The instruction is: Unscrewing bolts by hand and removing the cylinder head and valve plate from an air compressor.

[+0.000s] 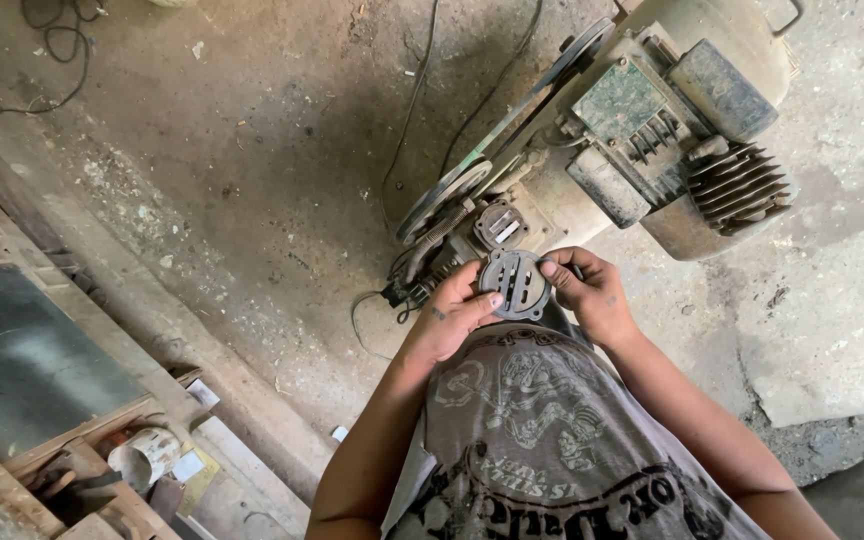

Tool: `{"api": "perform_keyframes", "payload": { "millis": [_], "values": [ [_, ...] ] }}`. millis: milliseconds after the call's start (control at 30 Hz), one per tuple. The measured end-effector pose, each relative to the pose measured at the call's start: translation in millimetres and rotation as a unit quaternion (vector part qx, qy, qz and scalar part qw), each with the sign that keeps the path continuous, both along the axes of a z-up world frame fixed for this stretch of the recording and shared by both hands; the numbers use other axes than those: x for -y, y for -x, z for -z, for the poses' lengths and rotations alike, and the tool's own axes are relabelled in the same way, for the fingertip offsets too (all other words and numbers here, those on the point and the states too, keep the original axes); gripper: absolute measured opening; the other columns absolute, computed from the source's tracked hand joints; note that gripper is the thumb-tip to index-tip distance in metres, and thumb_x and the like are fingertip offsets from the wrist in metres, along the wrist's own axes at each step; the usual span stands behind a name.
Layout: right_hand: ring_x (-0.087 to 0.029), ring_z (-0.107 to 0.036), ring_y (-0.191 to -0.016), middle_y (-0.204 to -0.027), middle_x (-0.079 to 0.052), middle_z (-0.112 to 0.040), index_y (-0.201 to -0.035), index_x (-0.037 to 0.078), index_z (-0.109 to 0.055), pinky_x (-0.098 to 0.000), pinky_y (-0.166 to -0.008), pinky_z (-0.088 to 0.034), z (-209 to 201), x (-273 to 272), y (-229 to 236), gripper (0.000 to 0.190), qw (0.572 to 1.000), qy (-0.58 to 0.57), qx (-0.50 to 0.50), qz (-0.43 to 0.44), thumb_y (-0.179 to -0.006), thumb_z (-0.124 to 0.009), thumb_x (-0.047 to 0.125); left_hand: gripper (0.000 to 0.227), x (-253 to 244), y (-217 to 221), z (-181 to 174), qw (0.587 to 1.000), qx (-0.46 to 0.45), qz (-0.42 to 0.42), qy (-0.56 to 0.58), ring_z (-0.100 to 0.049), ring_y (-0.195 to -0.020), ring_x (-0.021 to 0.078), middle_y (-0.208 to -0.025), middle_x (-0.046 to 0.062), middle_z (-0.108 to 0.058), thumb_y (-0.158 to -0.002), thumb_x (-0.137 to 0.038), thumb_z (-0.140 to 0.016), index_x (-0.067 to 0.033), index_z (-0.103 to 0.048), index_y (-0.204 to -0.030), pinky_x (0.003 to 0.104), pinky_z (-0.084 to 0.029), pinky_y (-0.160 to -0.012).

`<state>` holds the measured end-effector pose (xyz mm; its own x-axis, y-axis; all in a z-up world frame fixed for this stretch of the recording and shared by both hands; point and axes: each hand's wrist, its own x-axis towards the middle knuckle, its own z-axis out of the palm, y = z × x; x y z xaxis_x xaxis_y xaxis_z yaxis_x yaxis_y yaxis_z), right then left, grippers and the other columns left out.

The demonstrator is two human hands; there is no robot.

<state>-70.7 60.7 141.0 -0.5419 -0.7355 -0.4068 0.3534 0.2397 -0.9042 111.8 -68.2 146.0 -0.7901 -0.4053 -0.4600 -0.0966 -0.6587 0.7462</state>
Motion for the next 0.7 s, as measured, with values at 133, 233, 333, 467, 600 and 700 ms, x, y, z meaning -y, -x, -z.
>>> {"api": "perform_keyframes", "payload": {
  "millis": [133, 233, 333, 467, 600, 700],
  "values": [
    [-0.008, -0.035, -0.05, -0.054, -0.004, -0.039, -0.094, -0.004, -0.069, -0.0222, -0.049, -0.033, 9, -4, 2, 0.019, 1.0, -0.004, -0.019, -0.007, -0.1, -0.072, 0.014, 0.066, -5, -13, 34, 1.0, 0.009, 0.019, 0.004, -0.059, -0.084, 0.0157, -0.104, 0.021, -0.065, -0.097, -0.013, -0.071, 0.0006, -0.041, -0.154, 0.046, -0.064, -0.082],
    [-0.007, -0.035, -0.051, -0.054, -0.003, -0.039, -0.093, -0.004, -0.068, -0.0209, -0.05, -0.032, 10, -5, 1, 0.018, 1.0, -0.005, -0.021, 0.003, -0.101, -0.071, 0.013, 0.071, -3, -23, 56, 0.999, 0.027, 0.032, 0.02, -0.061, -0.091, 0.0205, -0.109, 0.024, -0.067, -0.093, -0.013, -0.077, -0.0007, -0.043, -0.154, 0.05, -0.059, -0.088],
    [-0.007, -0.034, -0.05, -0.053, -0.003, -0.037, -0.093, -0.004, -0.068, -0.0212, -0.049, -0.031, 7, -6, 1, 0.02, 1.0, -0.013, -0.021, 0.003, -0.102, -0.07, 0.014, 0.077, -2, -19, 48, 0.998, 0.033, 0.047, 0.031, -0.06, -0.077, 0.0189, -0.101, 0.023, -0.066, -0.089, -0.01, -0.082, 0.0043, -0.04, -0.152, 0.05, -0.062, -0.081],
    [-0.008, -0.037, -0.051, -0.053, -0.002, -0.041, -0.097, 0.0, -0.071, -0.0222, -0.05, -0.033, 6, -12, 3, 0.019, 0.995, -0.063, -0.075, -0.022, -0.104, -0.068, 0.018, 0.074, -28, -11, 73, 0.999, 0.02, 0.046, -0.001, -0.064, -0.078, 0.0227, -0.103, 0.03, -0.062, -0.093, -0.015, -0.076, 0.0074, -0.039, -0.152, 0.055, -0.057, -0.092],
    [-0.008, -0.039, -0.052, -0.053, -0.004, -0.045, -0.1, 0.002, -0.073, -0.0241, -0.051, -0.034, 32, -30, 3, 0.02, 0.987, -0.125, -0.092, -0.039, -0.105, -0.068, 0.021, 0.07, -36, -16, 97, 0.993, 0.02, 0.053, -0.1, -0.063, -0.082, 0.0153, -0.133, 0.038, -0.05, -0.1, -0.014, -0.065, 0.0012, -0.032, -0.159, 0.056, -0.055, -0.099],
    [-0.008, -0.041, -0.053, -0.055, -0.004, -0.047, -0.1, 0.003, -0.073, -0.0229, -0.052, -0.035, 32, -36, 1, 0.018, 0.988, -0.147, -0.044, -0.029, -0.103, -0.068, 0.021, 0.079, -42, -14, 167, 0.99, 0.015, 0.052, -0.128, -0.045, -0.138, 0.0432, -0.165, 0.035, -0.012, -0.1, -0.013, -0.067, 0.0039, -0.022, -0.162, 0.054, -0.056, -0.099]
  ]
}}
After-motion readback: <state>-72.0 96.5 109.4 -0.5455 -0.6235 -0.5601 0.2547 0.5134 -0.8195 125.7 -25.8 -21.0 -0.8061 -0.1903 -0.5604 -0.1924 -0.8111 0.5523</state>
